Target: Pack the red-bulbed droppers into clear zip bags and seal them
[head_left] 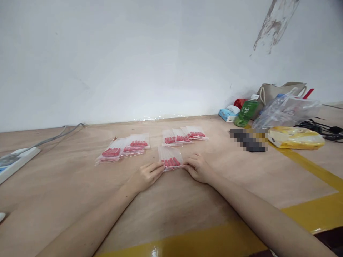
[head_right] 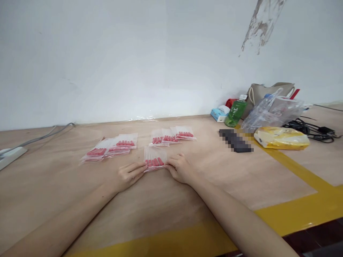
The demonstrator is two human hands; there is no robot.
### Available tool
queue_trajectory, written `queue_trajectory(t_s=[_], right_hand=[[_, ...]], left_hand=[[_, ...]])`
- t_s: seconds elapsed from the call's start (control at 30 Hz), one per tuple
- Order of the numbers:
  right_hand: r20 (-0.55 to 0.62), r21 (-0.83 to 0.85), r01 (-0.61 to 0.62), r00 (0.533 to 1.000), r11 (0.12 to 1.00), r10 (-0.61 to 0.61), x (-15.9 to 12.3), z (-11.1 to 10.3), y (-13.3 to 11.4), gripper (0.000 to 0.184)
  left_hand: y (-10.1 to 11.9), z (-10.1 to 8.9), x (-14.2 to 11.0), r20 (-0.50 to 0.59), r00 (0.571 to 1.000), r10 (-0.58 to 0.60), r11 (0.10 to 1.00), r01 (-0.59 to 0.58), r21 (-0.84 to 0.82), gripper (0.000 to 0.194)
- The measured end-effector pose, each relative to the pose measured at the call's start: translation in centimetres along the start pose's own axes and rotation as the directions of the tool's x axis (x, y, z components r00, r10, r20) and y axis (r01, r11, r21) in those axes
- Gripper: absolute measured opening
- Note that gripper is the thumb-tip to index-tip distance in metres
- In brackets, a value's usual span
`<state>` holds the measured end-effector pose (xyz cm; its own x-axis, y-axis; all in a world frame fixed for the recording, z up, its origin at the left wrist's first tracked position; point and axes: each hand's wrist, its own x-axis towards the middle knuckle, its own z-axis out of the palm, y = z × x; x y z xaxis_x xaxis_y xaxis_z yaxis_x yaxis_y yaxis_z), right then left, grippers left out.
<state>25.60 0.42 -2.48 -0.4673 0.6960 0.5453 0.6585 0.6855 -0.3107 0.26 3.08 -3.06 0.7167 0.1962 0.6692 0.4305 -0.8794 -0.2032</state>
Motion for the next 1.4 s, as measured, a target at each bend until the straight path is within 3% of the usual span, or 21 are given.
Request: queue_trajectory(t_s=[0.17, 0.4, 0.63, 0.9, 1.17, 1.4], right_hand=[[0.016, -0.121, 0.168, 0.986, 0.978, -0.167, 0.1, -0.2, 0.1, 0.019], [0.091, -0.439, 0.325, 0.944, 0.838, -0.318, 0.1, -0.5, 0.1, 0.026], [0.094, -0.454, 0.377, 0.921, 0.807, -0.377, 0.0, -0.4, 0.3, 0.029], [0.067, -0.425, 0.299, 0.952, 0.855, -0.299, 0.1, -0.6, -0.1, 0.028], [-0.003, -0.458, 0.335, 0.926, 0.824, -0.378, 2.0, 2.5, -3.6, 0.026], [-0.044, -0.446, 0.361, 0.905, 0.819, -0.424, 2.4, 3.3, -3.8, 0.023]], left_hand=[[-0.1, 0.0, -0.1, 0.01, 0.998, 0.063, 0.998, -0.063, 0.004, 0.021], [0.2, -0.5, 0.5, -0.031, 0.995, 0.094, 0.995, -0.093, 0.044, 0.009], [0.3, -1.1, 1.1, 0.001, 0.994, 0.106, 0.989, -0.106, 0.104, 0.016], [0.4, -1.4, 1.4, 0.018, 0.996, 0.092, 0.987, -0.094, 0.133, 0.019], [0.5, -1.3, 1.3, 0.021, 0.997, 0.073, 0.99, -0.075, 0.121, 0.016], [0.3, -1.5, 0.8, 0.052, 0.993, 0.106, 0.991, -0.109, 0.074, 0.02]])
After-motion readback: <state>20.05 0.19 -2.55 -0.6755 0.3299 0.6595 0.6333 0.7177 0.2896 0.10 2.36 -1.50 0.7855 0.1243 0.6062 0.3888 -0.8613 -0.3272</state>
